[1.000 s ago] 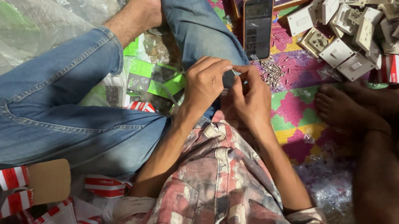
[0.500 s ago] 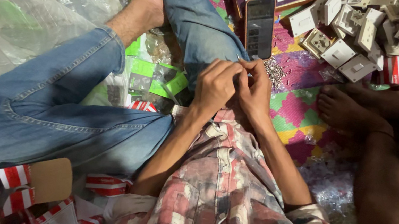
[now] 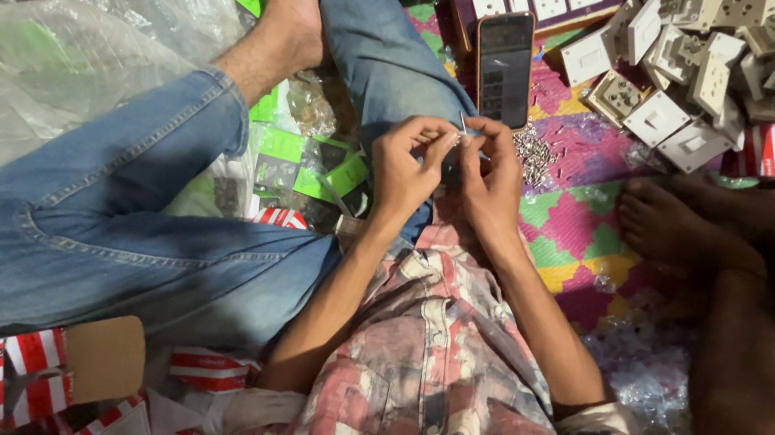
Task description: The person sits on a mat and repeatedly opens small plastic bags containing screws, pours the screws onto the mat, and discards the empty bags. The person handles the bags and screws by hand without using tools.
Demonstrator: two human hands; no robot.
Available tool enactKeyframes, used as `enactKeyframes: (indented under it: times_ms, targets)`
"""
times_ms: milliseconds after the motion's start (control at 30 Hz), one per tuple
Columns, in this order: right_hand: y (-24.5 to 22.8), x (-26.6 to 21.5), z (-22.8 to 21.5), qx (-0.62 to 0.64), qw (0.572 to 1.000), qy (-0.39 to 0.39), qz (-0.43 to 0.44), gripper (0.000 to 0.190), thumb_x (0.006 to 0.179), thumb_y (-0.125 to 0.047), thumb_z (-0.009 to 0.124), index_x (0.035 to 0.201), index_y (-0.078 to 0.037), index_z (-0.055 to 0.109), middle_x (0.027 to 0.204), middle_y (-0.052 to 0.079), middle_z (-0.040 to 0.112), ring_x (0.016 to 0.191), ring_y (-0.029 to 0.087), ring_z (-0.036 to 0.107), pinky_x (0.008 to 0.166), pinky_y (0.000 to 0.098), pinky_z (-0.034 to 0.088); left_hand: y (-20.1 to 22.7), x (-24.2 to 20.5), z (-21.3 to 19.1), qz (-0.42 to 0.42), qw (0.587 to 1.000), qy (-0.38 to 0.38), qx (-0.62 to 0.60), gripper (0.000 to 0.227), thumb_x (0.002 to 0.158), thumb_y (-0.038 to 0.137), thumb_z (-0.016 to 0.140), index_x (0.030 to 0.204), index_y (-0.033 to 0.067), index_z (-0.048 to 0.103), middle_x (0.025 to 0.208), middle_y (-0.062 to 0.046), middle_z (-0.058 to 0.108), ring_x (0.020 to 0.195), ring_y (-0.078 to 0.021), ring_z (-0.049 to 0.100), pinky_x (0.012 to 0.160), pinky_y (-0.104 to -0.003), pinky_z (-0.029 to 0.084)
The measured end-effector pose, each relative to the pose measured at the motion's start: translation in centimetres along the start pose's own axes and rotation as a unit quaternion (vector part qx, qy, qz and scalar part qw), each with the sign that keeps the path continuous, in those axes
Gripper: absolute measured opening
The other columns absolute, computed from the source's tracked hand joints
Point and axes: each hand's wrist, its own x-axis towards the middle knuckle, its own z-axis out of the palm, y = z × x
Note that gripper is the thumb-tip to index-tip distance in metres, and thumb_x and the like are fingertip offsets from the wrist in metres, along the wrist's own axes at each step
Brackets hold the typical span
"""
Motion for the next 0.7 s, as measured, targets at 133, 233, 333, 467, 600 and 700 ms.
enactKeyframes:
  times_ms: [133, 233, 333, 467, 600, 700]
  targets:
    - [0.1, -0.4, 0.1, 0.095, 0.995, -0.012, 0.013, 0.015, 0.108, -0.013, 0.056, 0.121, -0.005, 0.055, 0.095, 0.0, 0.063, 0.079, 0.006, 0.061, 0.066, 0.0237, 0.052, -0.5, 0.1, 0.4, -0.027, 0.997, -0.042, 0.064, 0.021, 0.093, 0.015, 0.074, 0.094, -0.0022, 0.063, 0.079, -0.016, 0.067, 0.066, -0.0294, 0.067, 0.06, -0.038, 0.05]
    - [0.0, -0.5, 0.6, 0.034, 0.999, 0.002, -0.009, 0.013, 0.105, -0.013, 0.059, 0.115, -0.004, 0.059, 0.093, 0.003, 0.064, 0.074, 0.008, 0.059, 0.062, 0.0264, 0.05, -0.4, 0.1, 0.1, 0.03, 0.992, -0.032, 0.121, 0.017, 0.1, 0.016, 0.067, 0.095, 0.0005, 0.064, 0.086, -0.017, 0.067, 0.077, -0.0356, 0.067, 0.068, -0.042, 0.052]
    - [-0.5, -0.3, 0.5, -0.036, 0.997, 0.032, -0.059, 0.015, 0.103, -0.012, 0.063, 0.113, -0.002, 0.06, 0.092, 0.009, 0.068, 0.076, 0.013, 0.065, 0.064, 0.0299, 0.053, 0.2, 0.1, -0.1, 0.084, 0.983, -0.046, 0.156, 0.016, 0.102, 0.015, 0.064, 0.092, 0.0019, 0.063, 0.088, -0.018, 0.065, 0.082, -0.039, 0.065, 0.07, -0.045, 0.051]
    - [-0.6, -0.4, -0.1, -0.115, 0.991, 0.049, -0.052, 0.016, 0.1, -0.011, 0.063, 0.114, -0.004, 0.06, 0.09, 0.017, 0.071, 0.073, 0.025, 0.071, 0.064, 0.0357, 0.054, 0.9, 0.1, 0.3, 0.135, 0.964, -0.061, 0.22, 0.014, 0.099, 0.012, 0.065, 0.088, 0.0031, 0.064, 0.086, -0.016, 0.063, 0.08, -0.0385, 0.064, 0.069, -0.046, 0.052]
    - [0.3, -0.4, -0.1, -0.185, 0.978, 0.062, -0.075, 0.016, 0.099, -0.012, 0.064, 0.113, -0.005, 0.06, 0.089, 0.02, 0.071, 0.076, 0.036, 0.072, 0.066, 0.0419, 0.054, 1.6, 0.6, 0.8, 0.175, 0.947, -0.071, 0.26, 0.017, 0.098, 0.012, 0.066, 0.084, 0.003, 0.061, 0.084, -0.016, 0.06, 0.079, -0.0374, 0.062, 0.068, -0.046, 0.051]
    - [1.1, 0.7, -1.1, -0.242, 0.962, 0.088, -0.089, 0.019, 0.098, -0.011, 0.063, 0.115, -0.004, 0.059, 0.089, 0.022, 0.071, 0.078, 0.041, 0.07, 0.066, 0.046, 0.053, 2.2, 0.0, 0.3, 0.19, 0.951, -0.056, 0.238, 0.019, 0.099, 0.01, 0.065, 0.083, 0.0022, 0.058, 0.083, -0.016, 0.058, 0.079, -0.0378, 0.06, 0.069, -0.047, 0.05]
